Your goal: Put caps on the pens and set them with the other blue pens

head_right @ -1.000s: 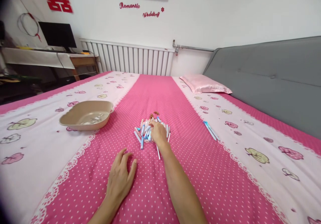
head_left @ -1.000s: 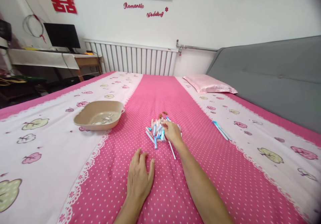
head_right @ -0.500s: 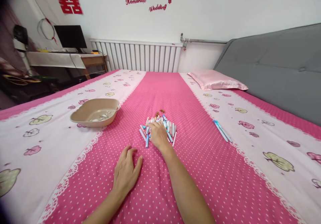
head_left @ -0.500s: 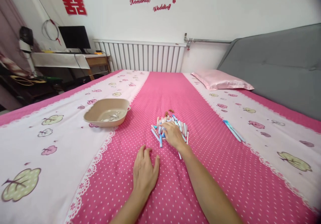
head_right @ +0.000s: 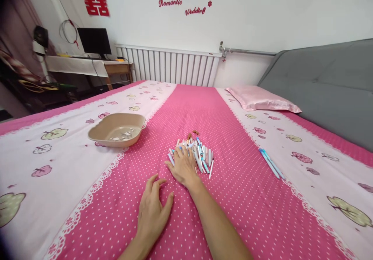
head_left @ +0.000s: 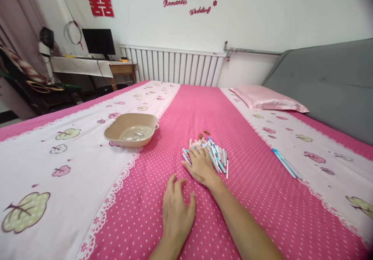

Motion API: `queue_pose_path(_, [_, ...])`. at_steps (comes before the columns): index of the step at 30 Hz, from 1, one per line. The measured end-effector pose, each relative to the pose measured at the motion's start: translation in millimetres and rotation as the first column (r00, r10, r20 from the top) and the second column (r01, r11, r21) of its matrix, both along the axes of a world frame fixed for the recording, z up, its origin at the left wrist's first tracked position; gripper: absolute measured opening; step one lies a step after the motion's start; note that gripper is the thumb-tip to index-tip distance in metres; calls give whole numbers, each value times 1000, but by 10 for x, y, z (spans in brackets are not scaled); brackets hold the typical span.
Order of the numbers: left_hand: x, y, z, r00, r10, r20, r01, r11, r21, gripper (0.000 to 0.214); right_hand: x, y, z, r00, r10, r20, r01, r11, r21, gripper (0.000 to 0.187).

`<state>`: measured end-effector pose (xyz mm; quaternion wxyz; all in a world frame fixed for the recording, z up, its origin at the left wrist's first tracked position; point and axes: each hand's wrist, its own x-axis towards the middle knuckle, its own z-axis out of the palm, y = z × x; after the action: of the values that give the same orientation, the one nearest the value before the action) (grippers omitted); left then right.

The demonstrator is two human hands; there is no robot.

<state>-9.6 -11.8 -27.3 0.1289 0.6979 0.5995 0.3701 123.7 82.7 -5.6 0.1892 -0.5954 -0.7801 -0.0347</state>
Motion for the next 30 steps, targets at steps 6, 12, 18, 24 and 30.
queue_pose_path(6, [42, -21, 19, 999, -21, -33, 21, 1000, -8, 32, -10, 44, -26, 999, 31, 6, -31, 999, -42, 62])
queue_pose_path(12, [56, -44, 33, 999, -35, -26, 34, 999, -26, 32, 3, 34, -31, 998, 54, 24, -52, 997, -53, 57])
queue_pose_path(18, [46, -34, 29, 999, -48, -10, 48, 998, -52, 32, 8, 57, -75, 999, 44, 17, -44, 999, -15, 46])
queue_pose_path(24, [52, -44, 63, 999, -51, 20, 52, 997, -57, 30, -7, 41, -39, 999, 48, -21, -47, 999, 27, 39])
queue_pose_path(30, [31, -22, 70, 997, -50, 60, 52, 998, -46, 29, 41, -35, 146, 993, 52, -104, -44, 996, 73, 31])
